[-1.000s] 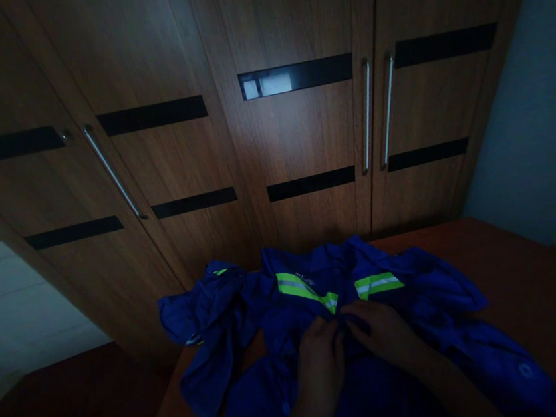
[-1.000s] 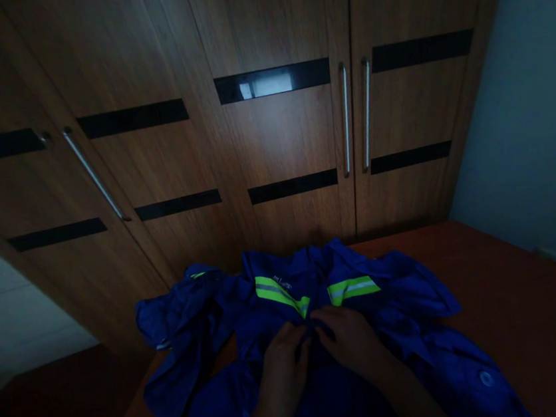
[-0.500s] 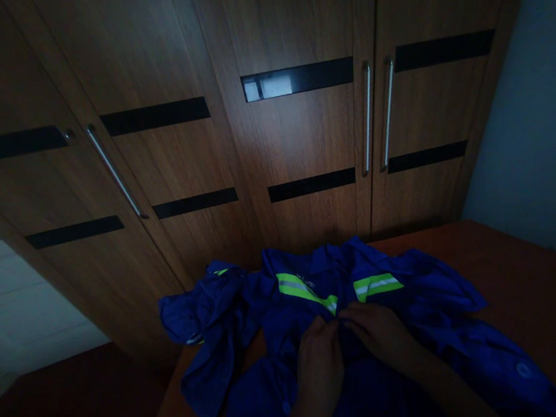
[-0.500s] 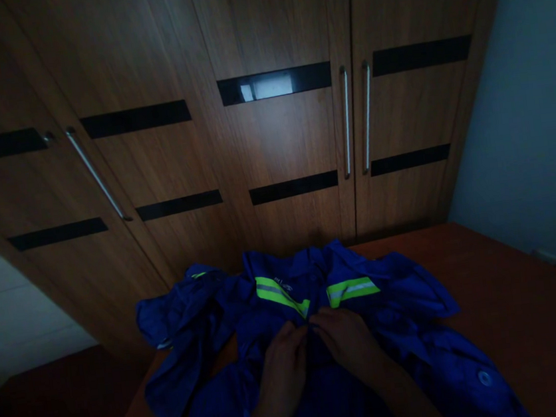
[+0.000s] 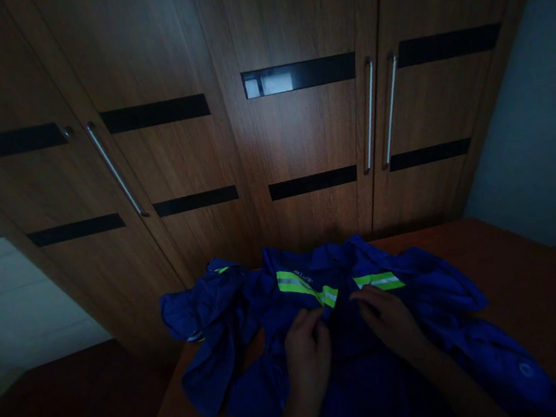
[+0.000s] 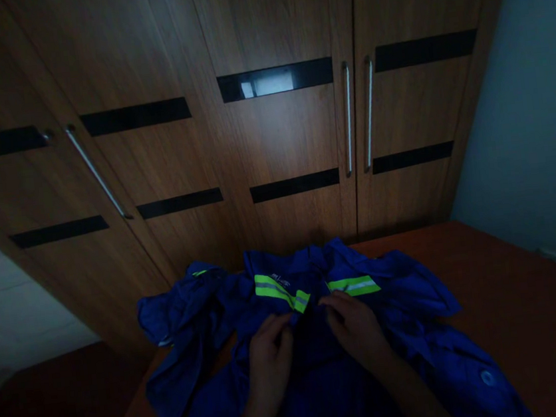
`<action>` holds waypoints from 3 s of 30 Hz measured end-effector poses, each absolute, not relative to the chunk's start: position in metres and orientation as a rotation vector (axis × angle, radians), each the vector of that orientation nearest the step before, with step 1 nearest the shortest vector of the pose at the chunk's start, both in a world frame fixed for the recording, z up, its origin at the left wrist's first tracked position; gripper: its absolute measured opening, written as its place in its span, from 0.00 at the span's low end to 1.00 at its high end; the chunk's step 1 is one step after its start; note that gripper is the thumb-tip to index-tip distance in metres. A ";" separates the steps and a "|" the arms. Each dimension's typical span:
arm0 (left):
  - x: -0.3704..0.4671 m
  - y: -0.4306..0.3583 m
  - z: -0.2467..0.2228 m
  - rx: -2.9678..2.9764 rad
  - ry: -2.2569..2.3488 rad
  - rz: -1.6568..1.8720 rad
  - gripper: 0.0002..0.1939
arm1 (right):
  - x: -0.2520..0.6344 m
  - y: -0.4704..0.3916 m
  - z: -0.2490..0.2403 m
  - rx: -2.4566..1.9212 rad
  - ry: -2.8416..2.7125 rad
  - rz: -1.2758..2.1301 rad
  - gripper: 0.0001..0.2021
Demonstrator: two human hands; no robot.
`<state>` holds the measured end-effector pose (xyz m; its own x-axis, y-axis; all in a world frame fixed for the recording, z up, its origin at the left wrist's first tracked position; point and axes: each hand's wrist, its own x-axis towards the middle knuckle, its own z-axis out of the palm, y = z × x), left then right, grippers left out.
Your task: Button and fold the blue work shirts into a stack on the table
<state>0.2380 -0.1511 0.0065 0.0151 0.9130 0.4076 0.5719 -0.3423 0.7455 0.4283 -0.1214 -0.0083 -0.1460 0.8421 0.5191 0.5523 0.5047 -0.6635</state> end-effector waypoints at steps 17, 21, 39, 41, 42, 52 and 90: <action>0.189 -0.145 0.030 2.198 2.269 0.476 0.09 | 0.486 -0.104 -0.016 -1.630 -1.651 -0.105 0.13; 0.212 -0.155 0.033 2.497 1.997 1.018 0.13 | 0.457 -0.121 -0.001 -1.154 -1.809 -0.269 0.14; 0.253 -0.157 -0.009 2.389 1.667 0.982 0.15 | 0.414 -0.126 -0.019 -1.197 -2.170 0.125 0.12; 0.252 -0.155 -0.008 2.371 1.689 0.950 0.15 | 0.412 -0.127 -0.019 -1.162 -2.176 0.114 0.12; 0.251 -0.154 -0.008 2.364 1.693 0.934 0.15 | 0.411 -0.128 -0.020 -1.151 -2.180 0.108 0.13; 0.248 -0.152 -0.005 2.316 1.667 0.930 0.18 | 0.405 -0.129 -0.029 -1.174 -2.133 -0.083 0.14; 0.205 -0.207 -0.024 2.322 1.474 0.533 0.39 | 0.545 -0.109 -0.027 -1.943 -1.639 0.280 0.16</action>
<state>0.2049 -0.2068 -0.0240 0.3919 0.9106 0.1309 0.7837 -0.4049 0.4711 0.5449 -0.1089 -0.0268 0.2244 0.9535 0.2012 0.8327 -0.0804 -0.5479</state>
